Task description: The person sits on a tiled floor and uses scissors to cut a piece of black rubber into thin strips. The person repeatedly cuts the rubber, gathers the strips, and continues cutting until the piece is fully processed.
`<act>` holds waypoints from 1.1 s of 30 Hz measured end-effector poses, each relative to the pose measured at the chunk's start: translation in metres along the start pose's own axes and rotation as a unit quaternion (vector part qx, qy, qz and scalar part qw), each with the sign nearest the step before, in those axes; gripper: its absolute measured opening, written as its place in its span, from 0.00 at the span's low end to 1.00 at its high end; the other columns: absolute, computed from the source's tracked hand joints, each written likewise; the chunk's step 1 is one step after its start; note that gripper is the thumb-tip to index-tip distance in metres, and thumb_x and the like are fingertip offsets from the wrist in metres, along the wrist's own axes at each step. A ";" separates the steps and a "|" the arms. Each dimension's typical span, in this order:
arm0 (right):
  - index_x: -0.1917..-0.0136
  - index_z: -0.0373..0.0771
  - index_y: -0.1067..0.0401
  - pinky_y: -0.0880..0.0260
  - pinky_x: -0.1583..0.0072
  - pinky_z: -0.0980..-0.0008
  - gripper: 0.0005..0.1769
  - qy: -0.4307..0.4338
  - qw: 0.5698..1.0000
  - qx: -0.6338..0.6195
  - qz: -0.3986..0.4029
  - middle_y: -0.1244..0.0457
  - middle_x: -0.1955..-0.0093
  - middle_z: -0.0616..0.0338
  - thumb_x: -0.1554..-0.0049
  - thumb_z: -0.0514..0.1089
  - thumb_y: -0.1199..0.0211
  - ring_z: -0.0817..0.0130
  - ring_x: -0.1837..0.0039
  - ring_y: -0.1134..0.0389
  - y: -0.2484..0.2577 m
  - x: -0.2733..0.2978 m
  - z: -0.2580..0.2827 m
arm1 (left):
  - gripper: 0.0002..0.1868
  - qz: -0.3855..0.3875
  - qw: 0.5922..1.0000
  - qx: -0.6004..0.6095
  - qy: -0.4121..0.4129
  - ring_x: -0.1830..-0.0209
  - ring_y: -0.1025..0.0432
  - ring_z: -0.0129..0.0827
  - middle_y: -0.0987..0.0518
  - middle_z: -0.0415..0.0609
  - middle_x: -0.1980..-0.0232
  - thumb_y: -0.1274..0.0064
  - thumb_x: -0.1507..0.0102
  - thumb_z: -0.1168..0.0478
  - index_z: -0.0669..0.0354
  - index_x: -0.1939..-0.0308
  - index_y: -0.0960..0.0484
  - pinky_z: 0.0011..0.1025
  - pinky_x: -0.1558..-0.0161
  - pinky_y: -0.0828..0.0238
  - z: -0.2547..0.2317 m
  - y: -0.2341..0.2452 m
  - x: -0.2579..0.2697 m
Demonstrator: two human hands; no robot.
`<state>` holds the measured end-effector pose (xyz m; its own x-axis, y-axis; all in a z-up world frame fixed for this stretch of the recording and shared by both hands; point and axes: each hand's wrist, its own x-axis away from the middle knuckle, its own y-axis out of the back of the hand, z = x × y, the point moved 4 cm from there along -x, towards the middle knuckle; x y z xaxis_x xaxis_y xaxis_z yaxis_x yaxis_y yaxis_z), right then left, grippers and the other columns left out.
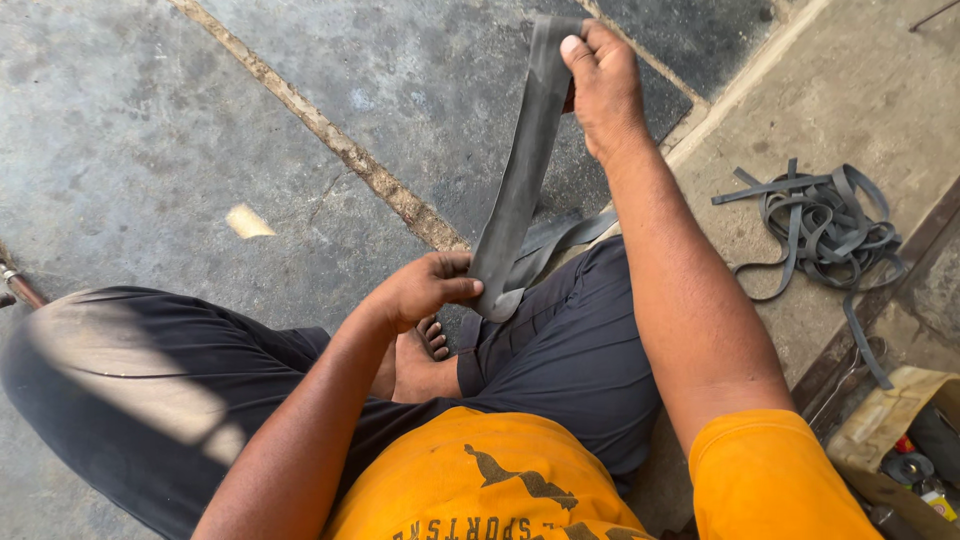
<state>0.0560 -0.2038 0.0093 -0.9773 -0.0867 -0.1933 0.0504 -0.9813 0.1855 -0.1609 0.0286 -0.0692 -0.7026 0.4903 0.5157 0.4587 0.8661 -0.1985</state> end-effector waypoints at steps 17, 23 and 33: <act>0.55 0.39 0.29 0.28 0.65 0.75 0.07 -0.200 0.974 -0.081 -0.075 0.29 0.63 0.58 0.33 0.41 0.40 0.75 0.65 0.26 0.035 0.041 -0.047 | 0.14 -0.261 0.916 -0.305 -0.030 0.63 0.19 0.35 0.13 0.49 0.60 0.44 0.33 0.54 0.53 0.47 0.13 0.36 0.55 0.21 -0.138 0.074 0.069; 0.52 0.41 0.24 0.28 0.60 0.68 0.10 -0.283 0.914 0.282 0.070 0.29 0.61 0.59 0.35 0.49 0.38 0.73 0.62 0.29 0.003 0.070 -0.026 | 0.12 -0.199 0.834 -0.499 -0.121 0.65 0.18 0.38 0.13 0.51 0.59 0.43 0.34 0.54 0.52 0.51 0.11 0.39 0.58 0.21 -0.205 0.063 0.069; 0.40 0.38 0.22 0.23 0.41 0.60 0.31 -0.084 0.926 -0.026 0.368 0.26 0.46 0.52 0.43 0.64 0.30 0.64 0.43 0.24 -0.085 0.096 0.030 | 0.08 -0.121 0.736 -0.663 -0.072 0.62 0.18 0.38 0.14 0.46 0.62 0.41 0.35 0.54 0.45 0.54 0.11 0.42 0.58 0.19 -0.222 0.041 0.012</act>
<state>-0.0487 -0.1239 0.0040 -0.6924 -0.7113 0.1208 0.7208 -0.6746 0.1592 -0.0296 0.0482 0.1134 -0.8575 0.4256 0.2889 0.3707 0.1219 0.9207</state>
